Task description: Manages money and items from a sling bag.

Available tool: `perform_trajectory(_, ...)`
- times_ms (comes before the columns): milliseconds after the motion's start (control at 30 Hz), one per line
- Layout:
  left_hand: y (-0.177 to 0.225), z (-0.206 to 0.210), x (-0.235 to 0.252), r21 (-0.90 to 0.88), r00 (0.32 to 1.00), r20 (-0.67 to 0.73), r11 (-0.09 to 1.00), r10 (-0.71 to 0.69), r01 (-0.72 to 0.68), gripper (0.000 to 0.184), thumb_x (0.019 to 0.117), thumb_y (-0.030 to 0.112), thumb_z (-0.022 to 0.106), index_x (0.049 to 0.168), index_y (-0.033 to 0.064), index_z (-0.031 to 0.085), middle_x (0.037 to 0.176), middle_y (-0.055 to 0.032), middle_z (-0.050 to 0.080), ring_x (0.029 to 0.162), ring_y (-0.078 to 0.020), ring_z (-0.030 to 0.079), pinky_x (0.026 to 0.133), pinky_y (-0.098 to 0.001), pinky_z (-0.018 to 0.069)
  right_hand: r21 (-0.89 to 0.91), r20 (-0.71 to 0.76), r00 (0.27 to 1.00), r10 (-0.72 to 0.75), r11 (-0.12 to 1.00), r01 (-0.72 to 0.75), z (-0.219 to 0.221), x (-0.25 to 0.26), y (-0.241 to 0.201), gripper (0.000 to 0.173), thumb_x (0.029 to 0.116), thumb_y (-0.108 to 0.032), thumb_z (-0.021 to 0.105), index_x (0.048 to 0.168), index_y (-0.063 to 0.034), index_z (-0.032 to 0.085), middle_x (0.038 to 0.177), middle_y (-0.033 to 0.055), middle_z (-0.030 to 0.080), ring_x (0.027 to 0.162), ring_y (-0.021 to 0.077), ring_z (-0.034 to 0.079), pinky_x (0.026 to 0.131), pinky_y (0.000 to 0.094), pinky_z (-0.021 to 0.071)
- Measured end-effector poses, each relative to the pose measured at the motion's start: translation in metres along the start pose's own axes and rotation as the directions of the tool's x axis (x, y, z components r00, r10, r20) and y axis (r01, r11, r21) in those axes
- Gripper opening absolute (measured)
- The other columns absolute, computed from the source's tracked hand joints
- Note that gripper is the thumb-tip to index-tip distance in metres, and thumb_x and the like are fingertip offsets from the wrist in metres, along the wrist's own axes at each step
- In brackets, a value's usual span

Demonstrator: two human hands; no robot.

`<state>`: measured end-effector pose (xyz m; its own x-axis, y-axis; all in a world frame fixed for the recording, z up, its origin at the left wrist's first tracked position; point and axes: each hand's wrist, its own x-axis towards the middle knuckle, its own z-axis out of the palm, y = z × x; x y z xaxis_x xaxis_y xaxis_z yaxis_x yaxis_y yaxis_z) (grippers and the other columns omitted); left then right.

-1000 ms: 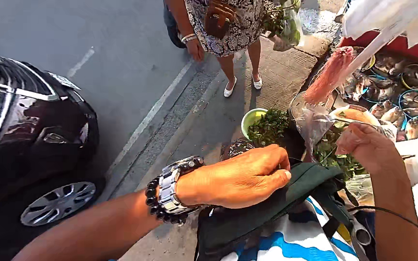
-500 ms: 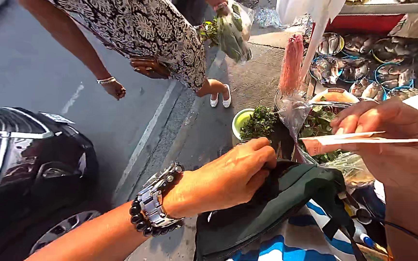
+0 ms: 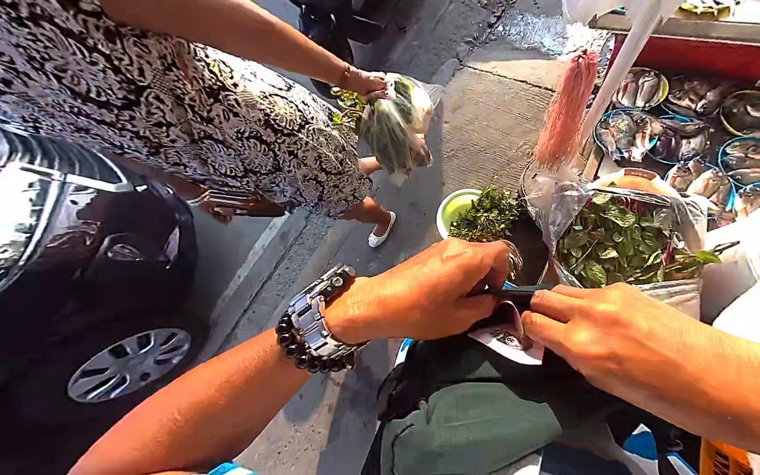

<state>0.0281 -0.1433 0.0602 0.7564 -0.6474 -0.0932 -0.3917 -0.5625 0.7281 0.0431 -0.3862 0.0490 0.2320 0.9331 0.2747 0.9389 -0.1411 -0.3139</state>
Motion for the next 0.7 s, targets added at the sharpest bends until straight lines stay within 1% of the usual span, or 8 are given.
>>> perform_trajectory(67, 0.000, 0.004, 0.004, -0.028, 0.999, 0.029, 0.999, 0.020, -0.019, 0.006, 0.0932, 0.009, 0.066, 0.096, 0.0049, 0.062, 0.077, 0.0016, 0.062, 0.066, -0.0009, 0.057, 0.060, -0.0159, 0.0472, -0.059, 0.188, 0.977, 0.104, 0.994, -0.094, -0.006, 0.012, -0.007, 0.009, 0.0865, 0.004, 0.064, 0.080, -0.0014, 0.068, 0.075, 0.0128, 0.061, 0.058, 0.0259, 0.063, 0.043, 0.0359, 0.0468)
perform_trajectory(167, 0.000, 0.004, 0.004, -0.017, 0.994, 0.113, 1.000, -0.012, 0.014, 0.013, 0.0962, 0.017, 0.066, 0.102, 0.0063, 0.063, 0.084, 0.0017, 0.061, 0.070, -0.0012, 0.056, 0.062, -0.0159, 0.0478, -0.008, 0.433, 0.883, 0.182, 0.980, -0.198, -0.014, 0.020, -0.009, 0.014, 0.0944, 0.001, 0.059, 0.082, -0.0004, 0.065, 0.078, 0.0146, 0.062, 0.065, 0.0305, 0.064, 0.050, 0.0418, 0.0468)
perform_trajectory(333, 0.002, -0.004, -0.002, 0.050, 0.994, 0.105, 0.999, -0.011, 0.006, 0.011, 0.0931, 0.015, 0.063, 0.099, 0.0071, 0.065, 0.080, 0.0026, 0.059, 0.068, -0.0021, 0.055, 0.059, -0.0171, 0.0466, -0.019, 0.419, 0.901, 0.115, 0.993, -0.118, -0.007, 0.010, -0.005, 0.026, 0.0935, -0.002, 0.057, 0.112, -0.0108, 0.073, 0.089, 0.0118, 0.066, 0.065, 0.0281, 0.064, 0.048, 0.0406, 0.0460)
perform_trajectory(400, 0.004, -0.003, -0.002, 0.105, 0.994, 0.110, 0.994, 0.006, -0.017, 0.008, 0.0905, 0.011, 0.061, 0.095, 0.0089, 0.066, 0.083, 0.0028, 0.060, 0.071, -0.0027, 0.057, 0.061, -0.0180, 0.0481, -0.026, 0.489, 0.846, 0.214, 0.973, -0.231, -0.001, 0.017, -0.011, 0.022, 0.0983, -0.001, 0.052, 0.109, -0.0050, 0.071, 0.097, 0.0170, 0.067, 0.072, 0.0342, 0.066, 0.054, 0.0462, 0.0481)
perform_trajectory(467, 0.006, -0.002, 0.000, 0.125, 0.991, 0.132, 0.991, 0.031, -0.047, 0.008, 0.0908, 0.013, 0.060, 0.095, 0.0106, 0.067, 0.088, 0.0023, 0.061, 0.075, -0.0036, 0.058, 0.062, -0.0194, 0.0490, -0.072, 0.522, 0.800, 0.296, 0.950, -0.305, -0.002, 0.021, -0.017, 0.017, 0.0983, -0.001, 0.051, 0.100, -0.0006, 0.068, 0.092, 0.0182, 0.066, 0.072, 0.0360, 0.065, 0.056, 0.0476, 0.0480)
perform_trajectory(533, 0.009, -0.003, 0.001, 0.095, 0.984, 0.171, 0.993, 0.046, -0.063, 0.014, 0.0949, 0.021, 0.060, 0.103, 0.0103, 0.065, 0.095, 0.0004, 0.061, 0.081, -0.0055, 0.059, 0.068, -0.0210, 0.0509, -0.088, 0.486, 0.820, 0.304, 0.950, -0.300, -0.006, 0.017, -0.016, 0.014, 0.0955, -0.002, 0.056, 0.090, -0.0004, 0.068, 0.082, 0.0168, 0.065, 0.067, 0.0349, 0.065, 0.053, 0.0460, 0.0470)
perform_trajectory(633, 0.007, 0.001, -0.002, 0.061, 0.979, 0.203, 0.998, 0.012, -0.025, 0.033, 0.0977, 0.038, 0.065, 0.114, 0.0092, 0.062, 0.097, 0.0000, 0.062, 0.083, -0.0060, 0.060, 0.069, -0.0220, 0.0516, -0.057, 0.436, 0.868, 0.238, 0.970, -0.237, -0.004, 0.005, -0.005, 0.007, 0.0927, -0.005, 0.061, 0.088, -0.0054, 0.067, 0.076, 0.0118, 0.063, 0.063, 0.0314, 0.064, 0.049, 0.0449, 0.0455)
perform_trajectory(700, 0.004, 0.003, -0.002, 0.029, 0.982, 0.189, 1.000, -0.014, 0.008, 0.029, 0.0972, 0.032, 0.065, 0.113, 0.0079, 0.060, 0.088, 0.0010, 0.061, 0.075, -0.0043, 0.059, 0.064, -0.0204, 0.0503, -0.036, 0.270, 0.953, 0.138, 0.990, -0.133, 0.005, -0.009, 0.002, 0.007, 0.0875, -0.007, 0.063, 0.083, -0.0094, 0.067, 0.070, 0.0071, 0.062, 0.056, 0.0258, 0.062, 0.043, 0.0405, 0.0431)
